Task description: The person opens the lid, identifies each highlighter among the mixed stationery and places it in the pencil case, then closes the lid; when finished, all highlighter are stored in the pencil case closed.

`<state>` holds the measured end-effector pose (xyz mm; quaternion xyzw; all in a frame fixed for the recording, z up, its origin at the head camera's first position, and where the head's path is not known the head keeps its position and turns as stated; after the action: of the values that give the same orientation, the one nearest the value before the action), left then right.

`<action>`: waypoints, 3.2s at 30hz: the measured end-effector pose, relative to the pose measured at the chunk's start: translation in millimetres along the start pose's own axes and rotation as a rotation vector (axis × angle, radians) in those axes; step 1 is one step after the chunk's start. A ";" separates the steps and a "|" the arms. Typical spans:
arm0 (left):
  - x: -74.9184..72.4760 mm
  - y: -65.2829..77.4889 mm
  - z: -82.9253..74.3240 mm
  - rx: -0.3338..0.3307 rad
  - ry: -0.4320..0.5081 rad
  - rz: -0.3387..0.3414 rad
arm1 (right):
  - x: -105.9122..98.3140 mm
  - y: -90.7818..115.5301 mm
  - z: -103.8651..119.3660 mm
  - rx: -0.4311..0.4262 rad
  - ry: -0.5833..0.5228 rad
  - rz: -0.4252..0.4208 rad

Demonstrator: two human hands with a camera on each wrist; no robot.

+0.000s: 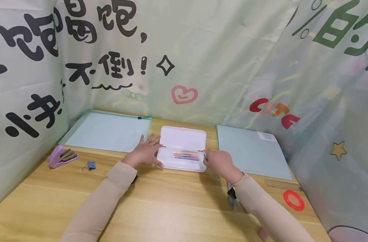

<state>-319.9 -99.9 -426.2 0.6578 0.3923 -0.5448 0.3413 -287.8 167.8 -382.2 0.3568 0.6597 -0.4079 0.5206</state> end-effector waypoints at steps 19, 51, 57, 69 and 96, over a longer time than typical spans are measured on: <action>2.5 -2.8 2.7 -0.026 -0.017 0.026 | 32.8 -71.7 54.1 -0.412 0.186 -0.141; 1.5 -4.1 3.6 0.000 0.013 0.000 | 7.9 44.9 -28.4 0.076 0.108 0.215; -0.8 -2.9 3.5 0.006 0.032 0.004 | 10.3 60.1 -33.5 0.104 0.107 0.271; -1.0 -2.1 1.4 0.016 0.040 0.006 | 18.0 69.3 -35.9 0.152 0.097 0.286; -2.4 -0.9 -1.4 0.005 0.029 -0.003 | 16.7 62.5 -12.6 0.130 0.001 0.320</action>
<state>-320.3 -98.6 -423.5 0.6659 0.3968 -0.5366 0.3334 -240.3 205.8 -407.4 0.4904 0.5670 -0.3613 0.5545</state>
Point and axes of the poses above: each hand's wrist, its own y-axis away from the middle knuckle, its own x-axis out of the palm, z = x × y, the point moved 3 cm from there along -y, towards the middle knuckle, and after that the axes turned 1 degree about -z, right-handed, at the moved point
